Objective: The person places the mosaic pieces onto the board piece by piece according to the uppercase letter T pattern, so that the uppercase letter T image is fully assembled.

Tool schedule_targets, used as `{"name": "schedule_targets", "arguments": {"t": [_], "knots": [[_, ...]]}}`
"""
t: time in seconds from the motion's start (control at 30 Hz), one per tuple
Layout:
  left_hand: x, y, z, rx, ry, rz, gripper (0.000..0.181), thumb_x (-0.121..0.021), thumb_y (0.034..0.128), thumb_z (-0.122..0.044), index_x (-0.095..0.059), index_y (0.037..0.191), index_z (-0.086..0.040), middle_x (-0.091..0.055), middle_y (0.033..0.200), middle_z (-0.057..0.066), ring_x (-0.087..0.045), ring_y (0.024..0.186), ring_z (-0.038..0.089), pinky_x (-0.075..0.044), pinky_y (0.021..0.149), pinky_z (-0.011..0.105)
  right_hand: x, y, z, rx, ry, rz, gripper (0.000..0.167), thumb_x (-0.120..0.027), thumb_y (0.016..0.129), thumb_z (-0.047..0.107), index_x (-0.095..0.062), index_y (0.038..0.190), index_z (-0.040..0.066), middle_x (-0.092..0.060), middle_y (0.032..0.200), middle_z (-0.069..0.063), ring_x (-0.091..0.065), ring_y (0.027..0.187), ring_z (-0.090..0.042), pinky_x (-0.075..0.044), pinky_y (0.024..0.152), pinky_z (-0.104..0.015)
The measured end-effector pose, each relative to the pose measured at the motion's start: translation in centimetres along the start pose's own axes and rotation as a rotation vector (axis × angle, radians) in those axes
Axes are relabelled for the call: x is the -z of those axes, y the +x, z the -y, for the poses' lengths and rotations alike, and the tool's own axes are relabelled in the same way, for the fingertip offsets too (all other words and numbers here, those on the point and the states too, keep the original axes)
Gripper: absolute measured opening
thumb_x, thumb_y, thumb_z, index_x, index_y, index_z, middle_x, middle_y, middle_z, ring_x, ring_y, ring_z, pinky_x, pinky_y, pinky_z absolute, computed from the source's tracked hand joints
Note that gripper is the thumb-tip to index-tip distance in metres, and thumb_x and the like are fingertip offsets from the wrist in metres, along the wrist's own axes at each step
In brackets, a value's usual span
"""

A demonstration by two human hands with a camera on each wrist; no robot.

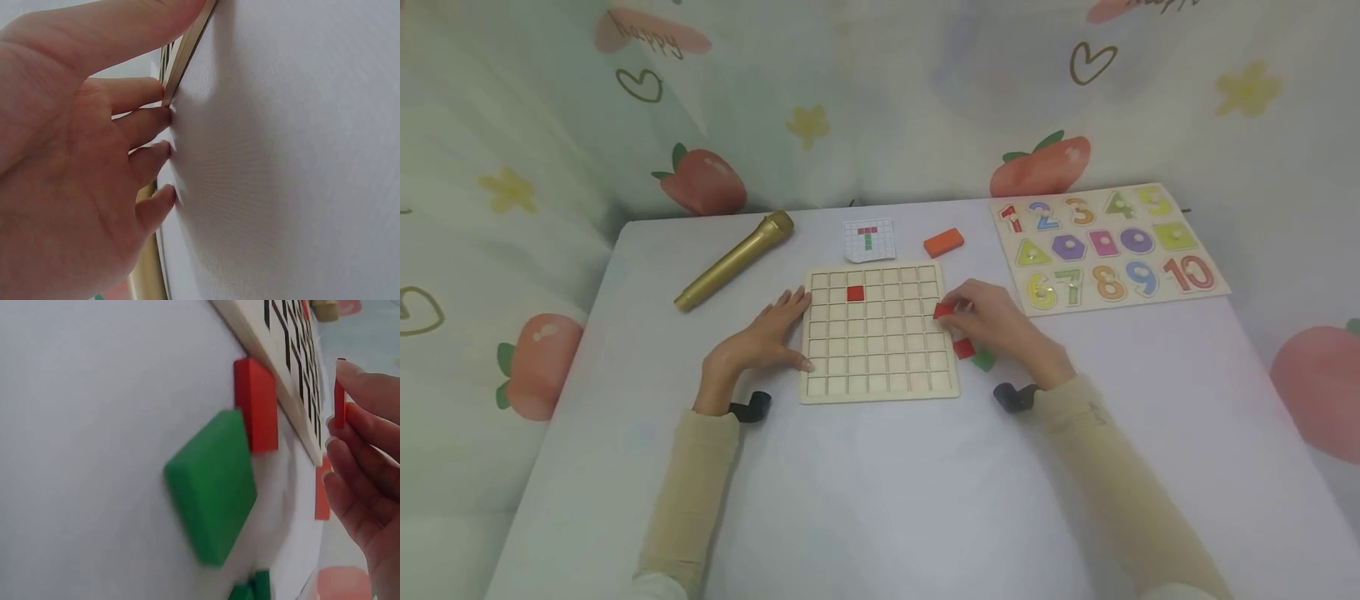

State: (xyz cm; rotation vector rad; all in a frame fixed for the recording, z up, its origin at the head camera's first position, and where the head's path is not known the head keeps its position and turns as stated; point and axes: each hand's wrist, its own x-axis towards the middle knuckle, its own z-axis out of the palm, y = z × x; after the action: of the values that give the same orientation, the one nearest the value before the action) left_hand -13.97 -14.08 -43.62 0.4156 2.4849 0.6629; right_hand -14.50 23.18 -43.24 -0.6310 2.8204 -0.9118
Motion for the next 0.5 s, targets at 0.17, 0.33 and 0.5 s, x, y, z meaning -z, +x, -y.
{"name": "schedule_targets", "arguments": {"t": [0.17,0.33,0.5], "knots": [[-0.1,0.0,0.0,0.005,0.012,0.001,0.119,-0.088,0.0817,-0.034,-0.007,0.166,-0.009,0.003,0.174,0.008,0.008,0.161,0.027,0.002,0.132,0.046,-0.5,1.1,0.7,0.011,0.03,0.021,0.029,-0.077,0.092,0.014,-0.071,0.118,0.0,-0.069,0.105,-0.012,-0.06,0.096,-0.026,-0.053,0.084,-0.039],[-0.2,0.1,0.1,0.007,0.008,0.0,0.119,-0.087,0.082,-0.034,-0.007,0.166,-0.01,0.003,0.175,0.006,0.009,0.161,0.025,0.002,0.132,0.045,-0.9,2.4,1.4,0.019,0.017,0.028,0.03,-0.079,0.091,0.015,-0.072,0.116,-0.001,-0.069,0.103,-0.013,-0.061,0.094,-0.027,-0.054,0.084,-0.039],[-0.2,0.1,0.1,0.012,0.001,0.0,0.119,-0.088,0.0813,-0.033,-0.007,0.166,-0.01,0.003,0.175,0.006,0.009,0.161,0.025,0.002,0.132,0.044,-1.6,3.8,1.8,0.03,0.022,0.036,0.03,-0.08,0.09,0.015,-0.073,0.115,-0.001,-0.07,0.1,-0.013,-0.061,0.093,-0.027,-0.054,0.084,-0.039]]}}
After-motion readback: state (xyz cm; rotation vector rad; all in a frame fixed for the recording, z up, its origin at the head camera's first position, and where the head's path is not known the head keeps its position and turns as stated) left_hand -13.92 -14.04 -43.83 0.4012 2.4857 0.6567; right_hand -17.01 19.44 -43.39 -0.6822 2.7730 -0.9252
